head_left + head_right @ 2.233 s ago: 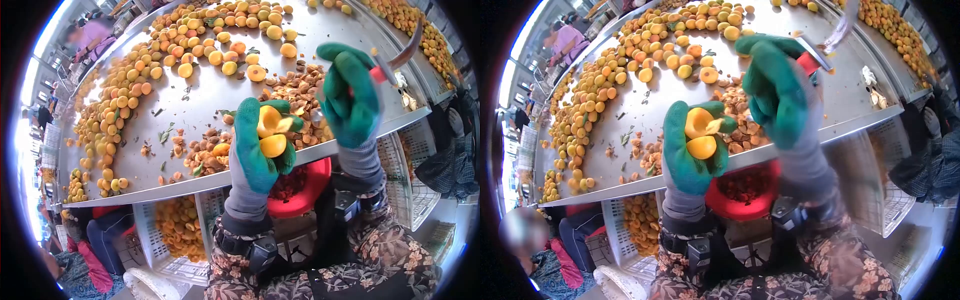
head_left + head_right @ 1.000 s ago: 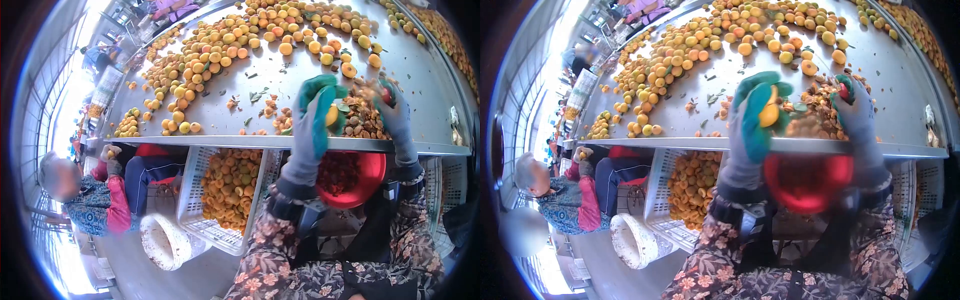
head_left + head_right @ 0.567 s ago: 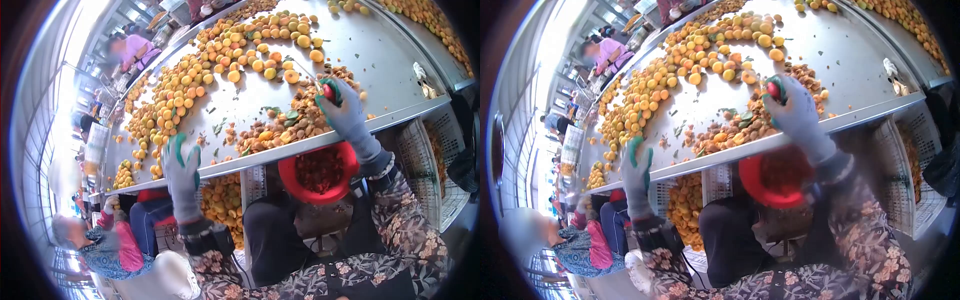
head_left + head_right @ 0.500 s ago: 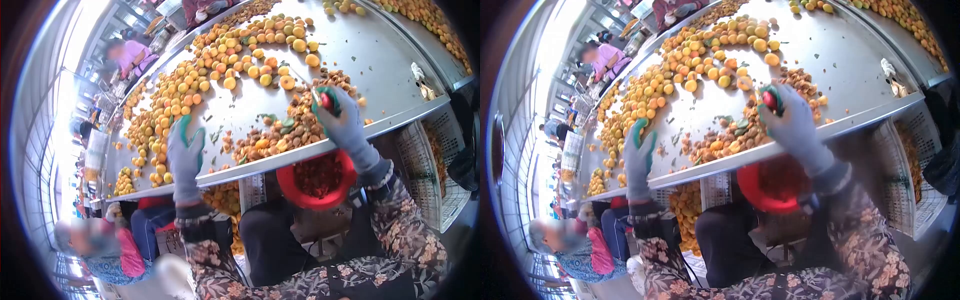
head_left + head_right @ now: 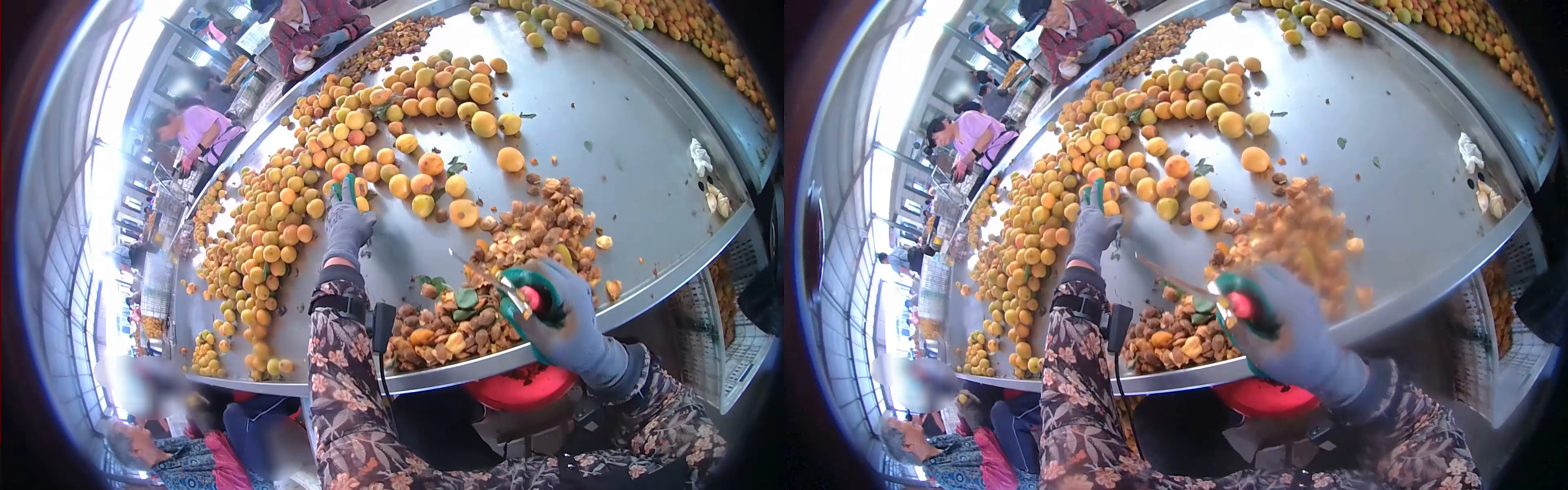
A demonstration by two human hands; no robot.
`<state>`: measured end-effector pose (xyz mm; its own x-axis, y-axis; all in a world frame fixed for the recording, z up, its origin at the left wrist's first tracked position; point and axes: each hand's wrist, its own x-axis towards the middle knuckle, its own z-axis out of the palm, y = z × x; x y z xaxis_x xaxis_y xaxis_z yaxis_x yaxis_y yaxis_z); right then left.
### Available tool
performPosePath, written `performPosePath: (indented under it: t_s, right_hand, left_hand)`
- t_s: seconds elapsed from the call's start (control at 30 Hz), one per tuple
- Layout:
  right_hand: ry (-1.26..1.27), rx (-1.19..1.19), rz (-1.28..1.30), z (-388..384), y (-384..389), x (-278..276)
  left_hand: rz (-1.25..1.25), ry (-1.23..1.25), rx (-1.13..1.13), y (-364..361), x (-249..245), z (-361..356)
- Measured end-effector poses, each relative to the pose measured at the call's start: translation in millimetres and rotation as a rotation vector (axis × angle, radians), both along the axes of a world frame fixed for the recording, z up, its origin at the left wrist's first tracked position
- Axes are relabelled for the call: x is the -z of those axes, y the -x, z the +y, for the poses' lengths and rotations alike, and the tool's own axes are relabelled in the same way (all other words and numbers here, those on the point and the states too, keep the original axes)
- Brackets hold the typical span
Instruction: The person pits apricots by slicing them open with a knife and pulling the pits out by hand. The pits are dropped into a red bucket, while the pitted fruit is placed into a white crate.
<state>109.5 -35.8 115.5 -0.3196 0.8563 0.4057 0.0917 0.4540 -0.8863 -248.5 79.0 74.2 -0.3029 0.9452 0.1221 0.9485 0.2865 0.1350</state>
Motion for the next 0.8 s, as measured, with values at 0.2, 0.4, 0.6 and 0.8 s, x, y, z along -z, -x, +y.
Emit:
performPosePath:
  t_s: [0.2,0.4,0.6,0.8]
  right_hand:
    - [0.120,-0.037,-0.075,12,-4,-1]
    - [0.075,-0.058,0.058,24,2,7]
    - [0.508,-0.068,0.365,11,4,1]
    - [0.440,-0.228,0.580,0,0,8]
  left_hand:
    - [-0.064,-0.029,0.075,10,18,23]
    - [0.062,-0.071,0.295,-12,11,-14]
    - [-0.712,0.017,0.260,-74,-45,-76]
    - [-2.011,-0.126,0.364,-147,-61,-151]
